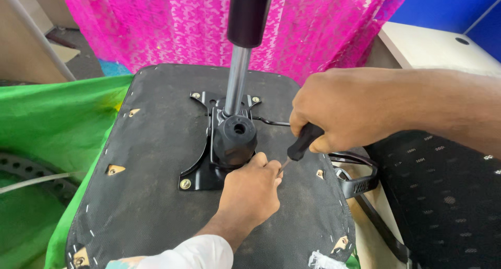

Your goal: The person uses a screwdriver to tighten screws on the underside of an office chair seat, securing the central gas lift mechanism to the seat base. They methodically work around the mounting plate, tightening each screw in turn.

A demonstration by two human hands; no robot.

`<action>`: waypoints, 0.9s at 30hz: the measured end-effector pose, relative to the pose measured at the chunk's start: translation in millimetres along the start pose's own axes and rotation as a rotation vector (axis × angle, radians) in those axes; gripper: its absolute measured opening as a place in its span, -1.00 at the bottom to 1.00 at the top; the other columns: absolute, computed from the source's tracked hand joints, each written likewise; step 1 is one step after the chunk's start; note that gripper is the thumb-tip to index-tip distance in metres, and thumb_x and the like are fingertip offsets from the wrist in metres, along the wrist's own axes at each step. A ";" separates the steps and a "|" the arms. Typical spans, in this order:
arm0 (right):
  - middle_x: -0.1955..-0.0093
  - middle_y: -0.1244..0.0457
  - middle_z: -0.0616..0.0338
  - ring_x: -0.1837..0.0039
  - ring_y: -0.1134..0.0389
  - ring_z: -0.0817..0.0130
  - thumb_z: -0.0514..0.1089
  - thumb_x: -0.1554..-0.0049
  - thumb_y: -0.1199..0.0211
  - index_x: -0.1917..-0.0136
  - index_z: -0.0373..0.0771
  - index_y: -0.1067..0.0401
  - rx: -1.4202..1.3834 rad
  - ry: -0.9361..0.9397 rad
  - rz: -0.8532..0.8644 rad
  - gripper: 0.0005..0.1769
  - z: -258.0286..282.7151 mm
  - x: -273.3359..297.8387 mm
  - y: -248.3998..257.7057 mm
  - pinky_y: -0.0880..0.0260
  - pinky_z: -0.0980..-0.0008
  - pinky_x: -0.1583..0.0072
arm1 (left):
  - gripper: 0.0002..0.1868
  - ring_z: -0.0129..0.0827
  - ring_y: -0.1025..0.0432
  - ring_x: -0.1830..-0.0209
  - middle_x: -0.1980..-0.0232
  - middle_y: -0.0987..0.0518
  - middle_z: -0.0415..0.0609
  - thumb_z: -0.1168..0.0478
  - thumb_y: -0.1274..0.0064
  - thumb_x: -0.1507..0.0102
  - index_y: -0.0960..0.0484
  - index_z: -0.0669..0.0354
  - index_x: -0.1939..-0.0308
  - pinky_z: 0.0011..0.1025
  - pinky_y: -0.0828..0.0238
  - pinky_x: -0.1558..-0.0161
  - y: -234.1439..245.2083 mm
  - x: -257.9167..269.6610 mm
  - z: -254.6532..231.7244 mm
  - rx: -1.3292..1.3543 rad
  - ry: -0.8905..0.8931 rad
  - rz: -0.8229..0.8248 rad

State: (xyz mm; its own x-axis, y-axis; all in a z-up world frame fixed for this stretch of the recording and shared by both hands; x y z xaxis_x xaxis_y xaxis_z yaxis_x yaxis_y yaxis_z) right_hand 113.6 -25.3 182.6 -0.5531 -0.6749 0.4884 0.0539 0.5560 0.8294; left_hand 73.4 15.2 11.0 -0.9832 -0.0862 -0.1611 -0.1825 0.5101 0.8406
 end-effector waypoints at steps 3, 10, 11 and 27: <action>0.19 -0.45 0.12 0.10 -0.50 0.28 0.00 -0.04 -0.40 -0.10 -0.05 -0.61 -0.026 -0.120 0.038 -0.66 -5.2 -3.5 -4.0 -0.45 0.26 -0.02 | -0.85 -0.14 -0.54 0.23 0.15 -0.51 -0.05 0.13 -0.05 -0.30 -0.61 0.09 0.17 -0.17 -0.51 0.23 -1.1 0.8 1.0 0.000 0.001 -0.004; 0.10 -0.49 0.16 0.12 -0.51 0.36 0.04 0.02 -0.41 -0.04 -0.13 -0.64 -0.212 -0.100 -0.018 -0.62 -18.9 -4.4 -10.9 -0.48 0.27 -0.01 | -0.85 -0.20 -0.54 0.26 0.15 -0.52 -0.10 0.13 -0.05 -0.31 -0.62 0.08 0.16 -0.23 -0.52 0.21 4.4 0.6 -1.6 0.051 0.009 0.019; 0.07 -0.49 0.17 0.12 -0.51 0.35 0.02 0.02 -0.43 -0.12 -0.07 -0.59 -0.250 -0.100 0.016 -0.58 -22.8 -1.7 -14.7 -0.50 0.28 0.00 | -0.85 -0.20 -0.54 0.25 0.14 -0.52 -0.10 0.13 -0.05 -0.31 -0.61 0.08 0.15 -0.23 -0.52 0.20 4.2 -0.7 -1.7 0.047 0.018 0.037; 0.30 -0.46 0.15 0.34 -0.45 0.40 -0.07 -0.05 -0.38 -0.08 -0.04 -0.68 -0.285 -0.220 0.001 -0.69 -26.9 -13.5 -8.3 -0.44 0.41 0.21 | -0.89 -0.19 -0.54 0.21 0.17 -0.51 -0.09 0.17 -0.09 -0.26 -0.62 0.08 0.18 -0.21 -0.50 0.21 0.7 -0.4 3.1 0.069 -0.021 -0.048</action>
State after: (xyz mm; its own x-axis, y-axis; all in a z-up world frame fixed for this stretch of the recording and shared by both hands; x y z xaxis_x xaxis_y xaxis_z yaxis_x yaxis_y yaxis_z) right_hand 142.9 -33.9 176.4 -0.7171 -0.5367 0.4447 0.2669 0.3780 0.8865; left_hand 73.7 18.2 10.0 -0.9727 -0.0941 -0.2120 -0.2276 0.5632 0.7943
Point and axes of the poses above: each hand's wrist, its own x-axis away from the middle knuckle, its own y-axis out of the back of the hand, z = x × y, the point moved 8 cm from there along -x, towards the middle knuckle
